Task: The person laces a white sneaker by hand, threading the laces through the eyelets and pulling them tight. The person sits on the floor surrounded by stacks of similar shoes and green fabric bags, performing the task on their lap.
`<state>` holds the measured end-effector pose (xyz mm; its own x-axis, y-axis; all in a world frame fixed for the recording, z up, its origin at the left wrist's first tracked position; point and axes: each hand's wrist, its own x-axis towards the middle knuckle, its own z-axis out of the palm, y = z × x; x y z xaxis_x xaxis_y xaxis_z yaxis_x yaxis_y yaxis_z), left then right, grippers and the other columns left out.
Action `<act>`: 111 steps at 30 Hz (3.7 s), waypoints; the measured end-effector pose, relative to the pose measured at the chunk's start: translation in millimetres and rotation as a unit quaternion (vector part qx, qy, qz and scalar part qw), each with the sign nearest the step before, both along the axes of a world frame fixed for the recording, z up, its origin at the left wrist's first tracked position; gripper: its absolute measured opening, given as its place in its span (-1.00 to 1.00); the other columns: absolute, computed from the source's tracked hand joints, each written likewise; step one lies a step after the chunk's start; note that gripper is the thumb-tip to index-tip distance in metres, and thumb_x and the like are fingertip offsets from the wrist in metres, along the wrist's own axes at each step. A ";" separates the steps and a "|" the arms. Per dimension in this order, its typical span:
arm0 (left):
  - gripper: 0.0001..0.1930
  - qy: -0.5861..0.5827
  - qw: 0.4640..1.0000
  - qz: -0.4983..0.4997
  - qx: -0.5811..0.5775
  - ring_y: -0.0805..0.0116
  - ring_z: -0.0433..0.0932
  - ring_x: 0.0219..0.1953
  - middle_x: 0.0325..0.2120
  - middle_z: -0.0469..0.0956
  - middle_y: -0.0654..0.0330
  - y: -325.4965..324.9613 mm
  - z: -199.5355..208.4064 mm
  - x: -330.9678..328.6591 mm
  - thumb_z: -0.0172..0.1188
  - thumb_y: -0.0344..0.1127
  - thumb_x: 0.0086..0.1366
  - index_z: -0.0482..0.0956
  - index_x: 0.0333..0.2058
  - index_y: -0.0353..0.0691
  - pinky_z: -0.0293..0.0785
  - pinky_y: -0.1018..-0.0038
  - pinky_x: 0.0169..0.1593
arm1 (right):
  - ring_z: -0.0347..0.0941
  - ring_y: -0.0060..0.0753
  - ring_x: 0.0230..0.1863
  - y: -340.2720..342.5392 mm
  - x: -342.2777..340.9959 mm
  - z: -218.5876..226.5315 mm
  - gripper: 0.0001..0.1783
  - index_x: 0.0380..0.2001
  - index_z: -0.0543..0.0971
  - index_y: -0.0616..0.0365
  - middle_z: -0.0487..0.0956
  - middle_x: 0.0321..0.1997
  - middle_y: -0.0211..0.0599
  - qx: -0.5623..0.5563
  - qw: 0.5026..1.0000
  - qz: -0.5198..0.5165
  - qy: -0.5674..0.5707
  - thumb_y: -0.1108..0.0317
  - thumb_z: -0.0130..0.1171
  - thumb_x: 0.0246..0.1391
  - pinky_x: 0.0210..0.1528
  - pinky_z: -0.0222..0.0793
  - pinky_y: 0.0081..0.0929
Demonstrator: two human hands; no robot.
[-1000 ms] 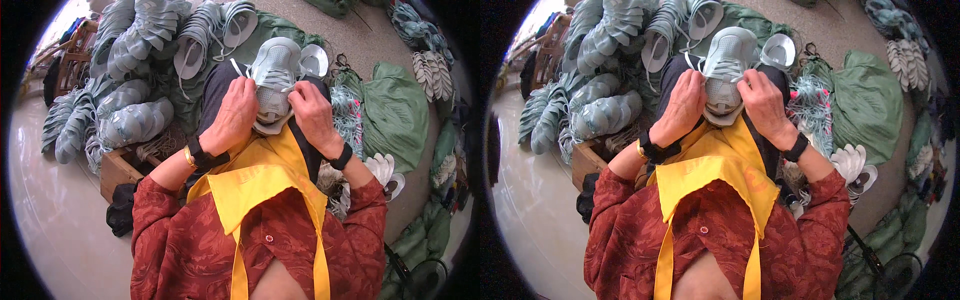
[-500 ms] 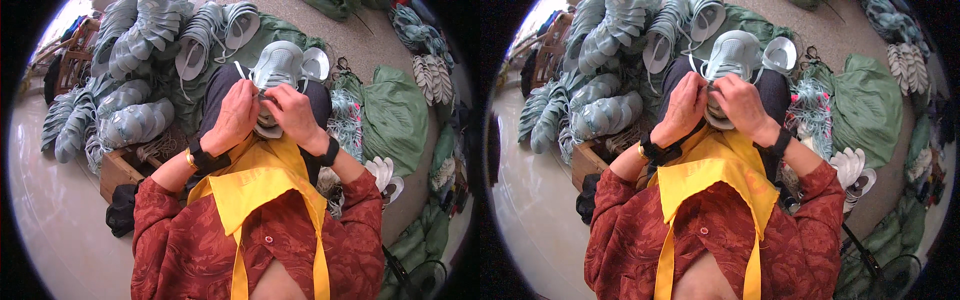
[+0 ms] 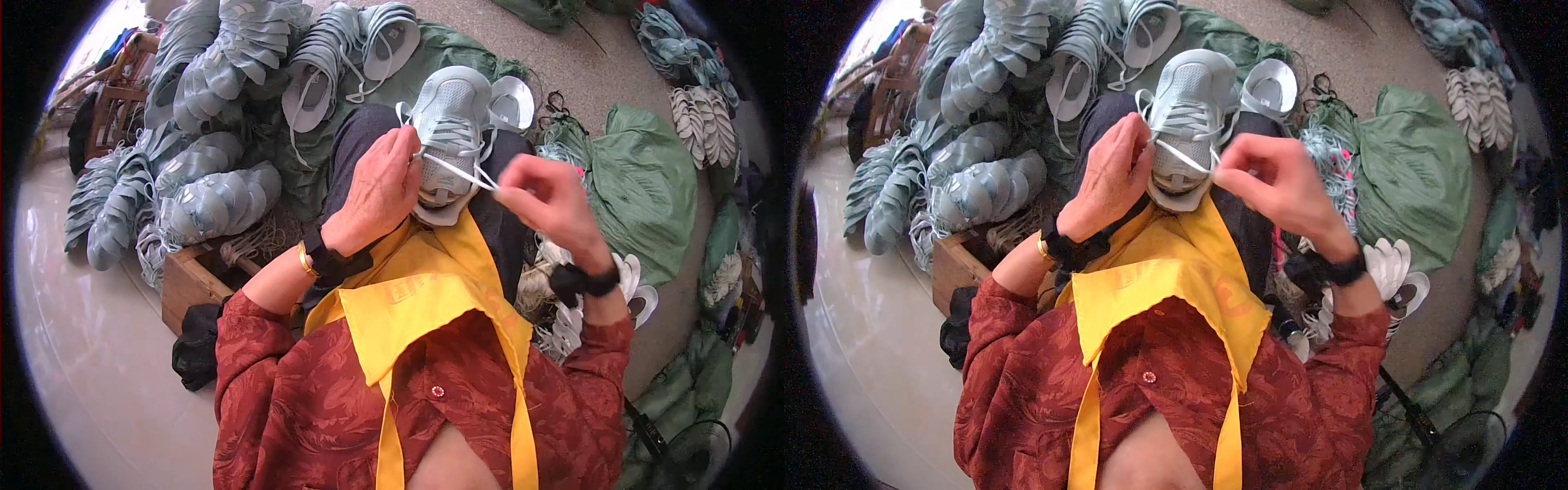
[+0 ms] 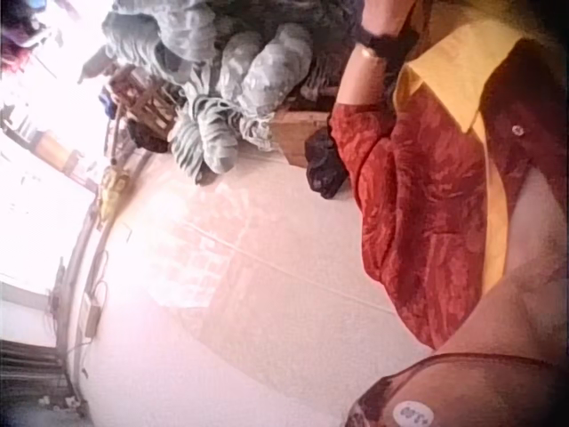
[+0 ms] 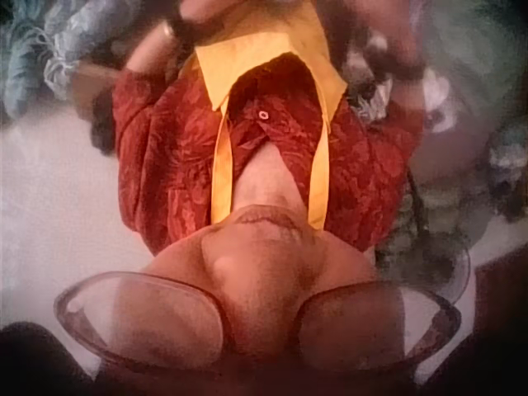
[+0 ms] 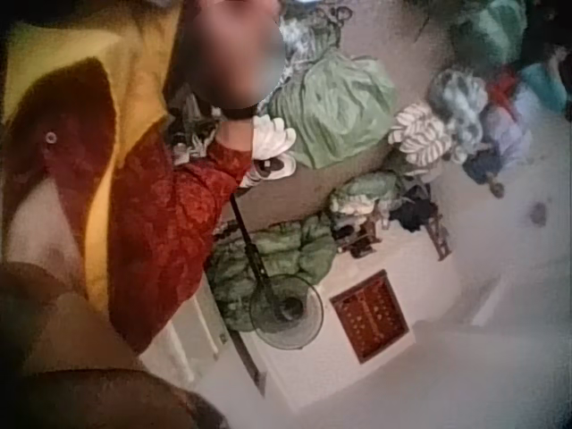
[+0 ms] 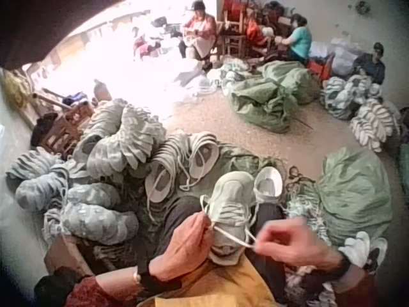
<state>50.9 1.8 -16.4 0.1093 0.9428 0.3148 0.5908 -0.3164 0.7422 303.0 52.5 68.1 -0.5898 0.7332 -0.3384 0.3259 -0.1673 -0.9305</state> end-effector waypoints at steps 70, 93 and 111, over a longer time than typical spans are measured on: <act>-0.77 -0.191 0.893 -0.152 -0.379 0.66 0.30 -0.32 -0.38 0.41 0.43 49.9 30.8 -56.9 0.27 -0.25 0.44 0.49 -0.36 -0.23 0.26 0.64 -0.23 | 0.23 -0.85 -0.62 26.4 2.8 -84.9 -0.80 -0.08 0.60 0.19 0.66 -0.34 -0.42 -0.105 0.975 -0.121 0.154 0.34 0.23 0.31 -0.60 0.10 -0.82; -0.94 -0.194 0.962 -0.026 -0.192 0.61 0.54 -0.26 -0.30 0.54 0.30 35.1 0.2 -36.1 0.09 -0.55 0.44 0.40 -0.22 -0.29 0.51 0.60 -0.16 | 0.47 -0.71 -0.57 3.5 16.8 -75.6 -0.84 -0.38 0.67 0.31 0.58 -0.58 -0.44 0.083 0.989 -0.052 -0.111 0.39 0.30 0.18 -0.51 0.37 -0.60; -0.92 -0.114 0.970 0.077 -0.201 0.45 0.61 -0.45 -0.46 0.63 0.13 22.7 3.5 -17.2 0.09 -0.54 0.40 0.36 -0.23 -0.31 0.54 0.50 -0.35 | 0.39 -0.72 -0.56 -13.9 28.9 -93.7 -0.81 -0.38 0.64 0.22 0.56 -0.59 -0.47 0.167 0.975 -0.126 -0.069 0.31 0.35 0.18 -0.48 0.29 -0.59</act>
